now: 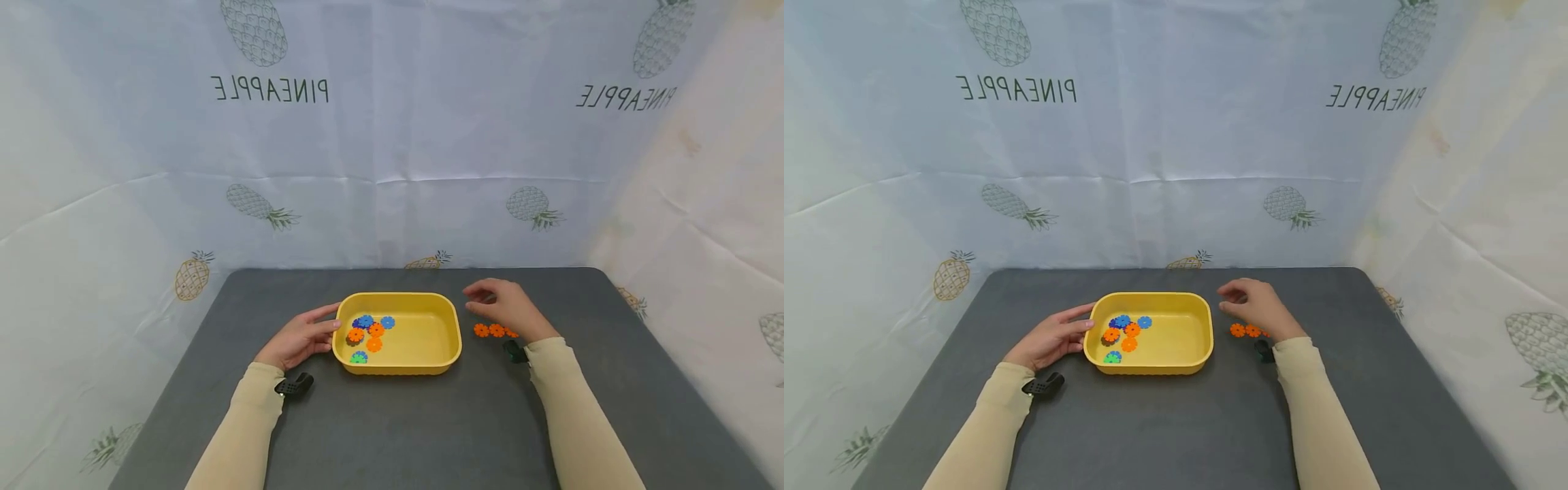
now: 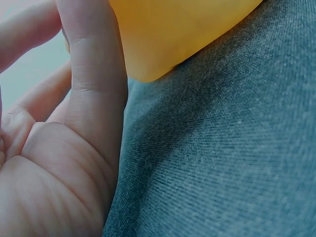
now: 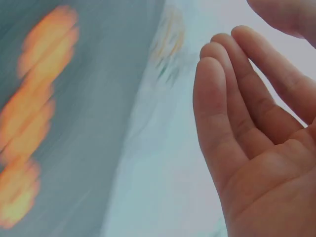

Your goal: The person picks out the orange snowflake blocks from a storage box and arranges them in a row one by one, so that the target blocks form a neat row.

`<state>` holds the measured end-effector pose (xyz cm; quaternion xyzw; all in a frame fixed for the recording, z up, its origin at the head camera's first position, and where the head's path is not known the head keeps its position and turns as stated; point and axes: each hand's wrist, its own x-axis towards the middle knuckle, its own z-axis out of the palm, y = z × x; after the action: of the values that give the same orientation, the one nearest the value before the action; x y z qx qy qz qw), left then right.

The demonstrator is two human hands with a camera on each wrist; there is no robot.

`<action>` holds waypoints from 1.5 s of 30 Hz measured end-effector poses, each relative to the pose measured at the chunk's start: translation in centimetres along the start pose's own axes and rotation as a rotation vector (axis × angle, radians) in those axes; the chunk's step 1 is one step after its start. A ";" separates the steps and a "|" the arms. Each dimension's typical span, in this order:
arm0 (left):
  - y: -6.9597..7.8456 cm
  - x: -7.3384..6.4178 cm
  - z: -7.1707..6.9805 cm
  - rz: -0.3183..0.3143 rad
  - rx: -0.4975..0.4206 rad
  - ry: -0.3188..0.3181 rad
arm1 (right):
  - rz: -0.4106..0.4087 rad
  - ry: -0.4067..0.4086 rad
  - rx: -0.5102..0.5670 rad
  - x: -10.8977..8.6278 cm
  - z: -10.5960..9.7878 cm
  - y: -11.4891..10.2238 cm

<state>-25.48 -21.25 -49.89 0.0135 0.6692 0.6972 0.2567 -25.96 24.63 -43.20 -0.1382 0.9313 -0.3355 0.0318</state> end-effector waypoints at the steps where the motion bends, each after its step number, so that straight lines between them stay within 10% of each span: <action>1: 0.0 0.0 0.0 -0.002 0.002 0.003 | -0.023 -0.024 0.001 0.7 0.3 -1.1; 10: 0.3 0.3 0.2 -0.002 0.002 0.009 | -0.176 -0.282 -0.053 5.8 4.8 -8.5; 22: 0.5 0.2 0.4 -0.001 -0.007 0.001 | -0.238 -0.469 -0.156 8.7 10.1 -11.3; 45: 0.7 -0.1 0.1 -0.013 -0.018 0.005 | -0.255 -0.433 -0.329 8.9 12.9 -13.1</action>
<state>-25.55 -21.17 -49.19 0.0051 0.6635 0.7017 0.2594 -29.42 4.55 -44.56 -0.3255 0.9199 -0.1439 0.1646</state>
